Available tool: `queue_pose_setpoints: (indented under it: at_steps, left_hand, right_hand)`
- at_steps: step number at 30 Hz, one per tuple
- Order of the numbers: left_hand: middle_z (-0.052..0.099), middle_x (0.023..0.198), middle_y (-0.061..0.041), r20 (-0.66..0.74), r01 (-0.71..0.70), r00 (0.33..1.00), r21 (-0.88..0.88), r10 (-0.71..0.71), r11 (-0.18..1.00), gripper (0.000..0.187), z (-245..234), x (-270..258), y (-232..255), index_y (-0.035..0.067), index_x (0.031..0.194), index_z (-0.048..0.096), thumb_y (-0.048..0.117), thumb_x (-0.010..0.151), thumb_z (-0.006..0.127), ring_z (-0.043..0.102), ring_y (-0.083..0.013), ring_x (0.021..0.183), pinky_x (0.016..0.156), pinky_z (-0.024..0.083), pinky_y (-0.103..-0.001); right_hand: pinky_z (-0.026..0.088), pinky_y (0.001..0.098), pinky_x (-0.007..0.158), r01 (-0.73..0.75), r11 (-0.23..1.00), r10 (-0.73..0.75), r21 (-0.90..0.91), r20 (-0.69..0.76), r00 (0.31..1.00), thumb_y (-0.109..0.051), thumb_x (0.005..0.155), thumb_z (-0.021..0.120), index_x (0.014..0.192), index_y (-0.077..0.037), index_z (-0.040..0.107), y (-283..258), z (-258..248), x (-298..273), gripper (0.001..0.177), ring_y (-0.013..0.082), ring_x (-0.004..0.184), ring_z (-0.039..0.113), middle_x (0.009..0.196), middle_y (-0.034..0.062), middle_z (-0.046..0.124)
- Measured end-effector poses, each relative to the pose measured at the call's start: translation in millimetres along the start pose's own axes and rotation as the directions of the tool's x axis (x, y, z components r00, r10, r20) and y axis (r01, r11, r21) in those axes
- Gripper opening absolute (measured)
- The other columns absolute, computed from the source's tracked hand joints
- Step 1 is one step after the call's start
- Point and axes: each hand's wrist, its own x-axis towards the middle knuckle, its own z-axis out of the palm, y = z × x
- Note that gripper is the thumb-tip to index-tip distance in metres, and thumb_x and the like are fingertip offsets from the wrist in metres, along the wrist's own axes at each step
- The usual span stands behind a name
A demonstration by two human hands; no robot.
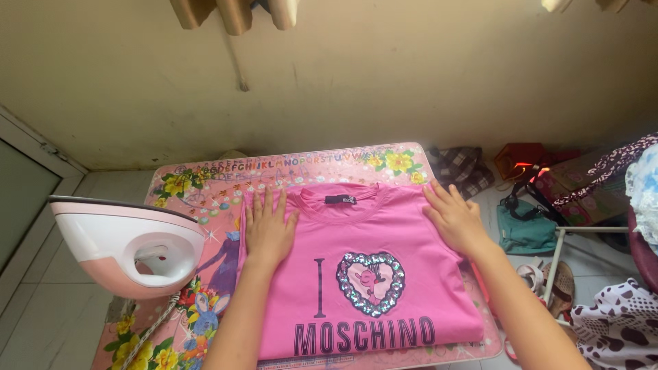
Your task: The person irons a pink t-shirt on a small ironing board, smoothing the front, sleeves, and collar with a white iron. The person then flips the shirt and folds it neatly on the board.
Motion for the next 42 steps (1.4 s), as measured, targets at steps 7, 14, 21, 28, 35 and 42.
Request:
queue_pose_setpoints:
  at_steps: [7,14,21,28,35,42]
  left_hand:
    - [0.004,0.17,-0.01,-0.048,-0.053,0.997,0.047,0.055,0.997,0.07,-10,8,-9,0.021,0.162,0.017,0.056,0.103,0.029,-0.003,-0.0329,0.156,0.124,-0.004,-0.052]
    - [0.03,0.163,-0.025,-0.479,-0.456,0.791,-0.047,0.381,0.889,0.068,-8,-47,80,-0.004,0.149,0.031,0.038,0.103,0.058,0.02,-0.0416,0.16,0.133,0.011,-0.052]
    - [0.029,0.161,-0.043,-0.293,-0.7,0.714,-0.338,0.636,0.629,0.101,57,-196,280,-0.004,0.15,0.049,0.054,0.072,0.077,0.023,-0.0549,0.154,0.12,0.017,-0.066]
    - [0.05,0.139,-0.048,-0.478,-0.719,0.658,-0.17,0.581,0.674,0.052,89,-192,302,-0.001,0.145,0.057,0.02,0.098,0.063,0.051,-0.0616,0.133,0.111,0.04,-0.07]
    - [0.07,0.134,-0.026,-0.597,-0.679,0.734,-0.655,0.324,0.331,0.037,0,-195,242,0.0,0.127,0.06,0.0,0.09,0.056,0.069,-0.0423,0.126,0.099,0.055,-0.046]
    - [0.076,0.087,-0.018,-0.085,0.018,0.895,-0.974,-0.439,0.227,0.03,-61,-195,80,0.006,0.116,0.073,0.018,0.088,0.073,0.07,-0.0297,0.078,0.071,0.056,-0.037]
  right_hand:
    - [0.045,0.0477,0.102,-0.065,0.993,0.067,0.096,-0.011,0.998,-0.047,0.098,0.052,0.14,-0.017,0.058,-1,-15,24,0.051,0.0352,0.128,0.055,0.146,0.0142,0.052]
    - [0.05,0.0453,0.094,-0.253,0.954,0.248,0.158,0.052,0.967,-0.05,0.095,0.063,0.126,-0.012,0.064,2,-16,53,0.048,0.0358,0.112,0.063,0.124,0.0149,0.058]
    - [0.056,0.0375,0.089,-0.259,0.889,0.202,0.378,0.184,0.962,-0.028,0.08,0.081,0.119,-0.007,0.066,47,8,77,0.046,0.0275,0.109,0.063,0.122,0.0109,0.05]
    - [0.054,0.0372,0.084,-0.319,0.869,0.264,0.377,0.19,0.946,-0.026,0.081,0.081,0.123,-0.011,0.067,47,-24,57,0.047,0.0236,0.097,0.071,0.106,0.0126,0.075]
    - [0.054,0.0342,0.08,-0.222,0.847,0.148,0.483,0.186,0.971,-0.021,0.077,0.081,0.11,-0.012,0.077,10,-92,62,0.035,0.0202,0.092,0.071,0.1,0.0118,0.077]
    - [0.062,0.0402,0.055,-0.297,0.755,0.095,0.585,0.351,0.932,-0.027,0.093,0.065,0.094,0.005,0.073,-140,-99,169,0.032,0.0245,0.058,0.072,0.078,0.0167,0.073]
